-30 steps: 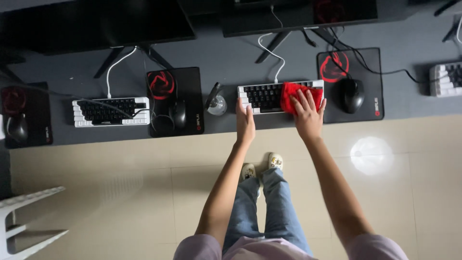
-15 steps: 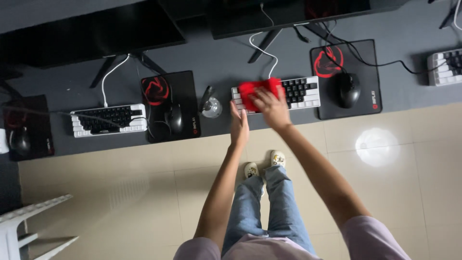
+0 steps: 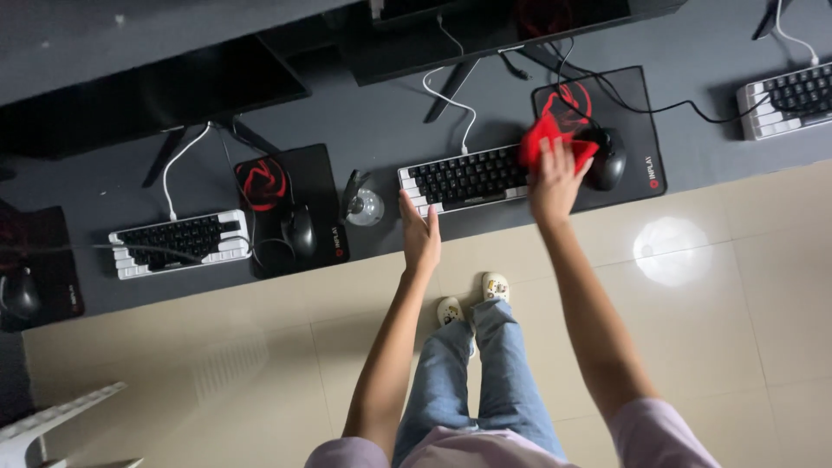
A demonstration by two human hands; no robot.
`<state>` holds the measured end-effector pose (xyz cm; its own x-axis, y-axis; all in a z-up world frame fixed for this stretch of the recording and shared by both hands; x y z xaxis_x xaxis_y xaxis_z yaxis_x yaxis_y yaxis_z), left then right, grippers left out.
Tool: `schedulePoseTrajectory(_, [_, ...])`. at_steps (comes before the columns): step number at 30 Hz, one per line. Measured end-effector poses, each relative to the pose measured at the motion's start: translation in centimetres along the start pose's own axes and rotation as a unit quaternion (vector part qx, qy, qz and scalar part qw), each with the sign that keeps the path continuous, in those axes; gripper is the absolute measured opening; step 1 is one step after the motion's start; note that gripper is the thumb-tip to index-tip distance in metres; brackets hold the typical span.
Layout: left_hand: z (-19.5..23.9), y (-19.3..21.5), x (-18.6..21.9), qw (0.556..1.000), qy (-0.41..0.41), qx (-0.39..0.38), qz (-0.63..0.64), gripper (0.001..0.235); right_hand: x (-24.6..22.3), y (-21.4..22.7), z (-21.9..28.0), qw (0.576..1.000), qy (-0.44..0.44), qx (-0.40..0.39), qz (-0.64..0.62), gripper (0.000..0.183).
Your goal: The person wipes a pair of black headphones with a red cloth, then places them on a shelf. They proceed to wipe a white keyboard and a black mouse on a desk using the same red cloth, cleaning the surfaces and keys before placing the items back in their original positions.
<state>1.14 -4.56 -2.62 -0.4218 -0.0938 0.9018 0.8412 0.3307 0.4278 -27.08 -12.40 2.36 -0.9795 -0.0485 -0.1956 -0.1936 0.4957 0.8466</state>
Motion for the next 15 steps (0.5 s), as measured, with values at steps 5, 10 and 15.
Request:
schedulePoseTrajectory(5, [0.3, -0.6, 0.2, 0.994, -0.044, 0.0, -0.104, 0.077, -4.0, 1.9, 4.7, 0.991, 0.117, -0.049, -0.032, 0.07])
schedulePoseTrajectory(10, [0.2, -0.4, -0.3, 0.993, -0.064, -0.013, -0.098, 0.081, -2.2, 1.1, 1.1, 0.988, 0.143, -0.055, -0.029, 0.063])
schedulePoseTrajectory(15, [0.2, 0.5, 0.0, 0.998, -0.05, -0.016, -0.037, 0.081, -5.4, -1.7, -0.4, 1.0, -0.012, 0.002, -0.017, 0.063])
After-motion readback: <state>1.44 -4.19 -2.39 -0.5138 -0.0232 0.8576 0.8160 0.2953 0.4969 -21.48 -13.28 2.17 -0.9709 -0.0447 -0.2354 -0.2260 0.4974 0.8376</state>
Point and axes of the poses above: each hand's wrist, its own z-axis away from the middle knuckle, its own y-axis out of the back of the hand, x = y × z, the point moved 5 cm from there along -z, towards the middle knuckle, and after that the axes turned 7 degrees about x, right-handed, at the moved point
